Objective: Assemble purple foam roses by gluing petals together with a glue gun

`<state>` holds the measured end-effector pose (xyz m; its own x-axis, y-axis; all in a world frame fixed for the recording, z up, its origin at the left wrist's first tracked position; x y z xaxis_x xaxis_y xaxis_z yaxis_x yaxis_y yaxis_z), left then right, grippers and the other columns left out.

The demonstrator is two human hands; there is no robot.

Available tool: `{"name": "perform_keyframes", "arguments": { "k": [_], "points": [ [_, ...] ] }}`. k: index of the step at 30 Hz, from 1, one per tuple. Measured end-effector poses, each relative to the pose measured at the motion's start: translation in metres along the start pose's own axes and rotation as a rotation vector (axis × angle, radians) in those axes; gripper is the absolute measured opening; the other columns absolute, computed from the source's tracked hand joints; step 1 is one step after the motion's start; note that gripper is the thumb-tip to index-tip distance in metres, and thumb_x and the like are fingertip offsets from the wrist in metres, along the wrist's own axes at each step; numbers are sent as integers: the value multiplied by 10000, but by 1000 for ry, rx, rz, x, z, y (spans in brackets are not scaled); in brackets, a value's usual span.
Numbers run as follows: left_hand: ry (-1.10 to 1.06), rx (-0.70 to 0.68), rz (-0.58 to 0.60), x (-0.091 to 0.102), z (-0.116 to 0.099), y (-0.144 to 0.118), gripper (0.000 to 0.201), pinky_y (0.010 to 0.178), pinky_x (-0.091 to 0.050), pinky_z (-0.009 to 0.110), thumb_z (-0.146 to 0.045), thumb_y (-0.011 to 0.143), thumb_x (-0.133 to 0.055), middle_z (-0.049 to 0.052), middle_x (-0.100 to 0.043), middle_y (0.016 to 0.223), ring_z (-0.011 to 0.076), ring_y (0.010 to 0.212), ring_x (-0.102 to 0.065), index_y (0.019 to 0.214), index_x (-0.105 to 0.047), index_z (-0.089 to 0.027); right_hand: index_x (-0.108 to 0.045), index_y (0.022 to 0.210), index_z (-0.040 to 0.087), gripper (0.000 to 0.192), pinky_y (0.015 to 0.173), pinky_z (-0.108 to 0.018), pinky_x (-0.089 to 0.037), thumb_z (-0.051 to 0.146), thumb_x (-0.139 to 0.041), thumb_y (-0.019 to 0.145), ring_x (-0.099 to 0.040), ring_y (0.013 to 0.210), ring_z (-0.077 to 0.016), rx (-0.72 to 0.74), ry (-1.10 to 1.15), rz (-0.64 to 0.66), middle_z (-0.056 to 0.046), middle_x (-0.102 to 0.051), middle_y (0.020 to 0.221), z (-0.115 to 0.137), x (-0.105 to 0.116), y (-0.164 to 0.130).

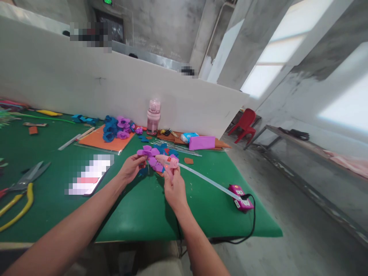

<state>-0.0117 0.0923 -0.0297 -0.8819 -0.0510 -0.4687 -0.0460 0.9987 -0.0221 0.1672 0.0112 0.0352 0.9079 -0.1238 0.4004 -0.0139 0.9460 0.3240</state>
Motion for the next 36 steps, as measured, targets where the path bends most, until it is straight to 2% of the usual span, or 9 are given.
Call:
{"name": "perform_keyframes", "arguments": {
  "k": [3,9,14,19,24,30,36],
  "points": [
    [-32,21,19,-1,1,0,266,475,-354,200,-289,560,-772,13,-631,649,63,490,-501,738,-666,-122,-420,1121,170,311,423,-217,-386,367,-397,881,-478,446,-96,-36,82,24,-43,-621,799,-1,-2,-2],
    [-87,123,76,-7,8,-3,270,500,-435,204,-238,606,-758,73,-677,772,73,516,-553,823,-649,-120,-399,1113,186,311,415,-194,-379,397,-395,885,-465,448,-66,-48,158,26,-17,-603,832,-3,-4,-4],
    [-67,110,75,-7,10,-2,273,529,-475,215,-161,576,-764,81,-678,793,82,537,-572,820,-656,-103,-411,1066,190,277,412,-192,-383,400,-389,887,-462,446,-63,-47,168,39,-17,-600,835,-5,-5,-5],
    [-59,101,91,-7,12,-1,264,520,-468,209,-170,578,-762,69,-668,781,77,539,-564,815,-667,-103,-404,1126,192,318,409,-198,-384,396,-387,884,-466,437,-70,-31,133,86,-16,-605,810,-2,-11,-7],
    [-60,98,103,-9,10,-2,241,520,-456,214,-163,570,-759,45,-651,741,74,528,-549,791,-672,-122,-415,1159,181,329,434,-227,-397,367,-383,889,-489,450,-109,-10,45,99,-27,-614,735,-2,-16,-10],
    [-58,84,124,-11,9,-2,240,521,-438,219,-179,566,-763,27,-630,704,76,523,-543,780,-669,-122,-448,1170,170,338,553,-275,-441,339,-408,880,-609,670,-189,41,-42,61,-106,-636,926,3,-17,-10],
    [-51,71,145,-14,7,-4,252,536,-430,232,-193,567,-770,26,-633,707,80,535,-540,792,-678,-125,-483,1184,173,361,613,-303,-468,340,-430,869,-622,802,-236,72,-54,40,-111,-628,896,7,-17,-9]
  ]
}}
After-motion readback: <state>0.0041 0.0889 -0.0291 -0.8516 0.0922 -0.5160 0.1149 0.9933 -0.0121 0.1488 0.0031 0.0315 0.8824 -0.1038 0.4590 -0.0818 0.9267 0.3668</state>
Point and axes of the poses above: each hand's wrist, its own y-axis towards the middle knuckle, its own x-axis out of the back of the hand, z = x × y, the point moved 9 cm from there along y, towards the middle knuckle
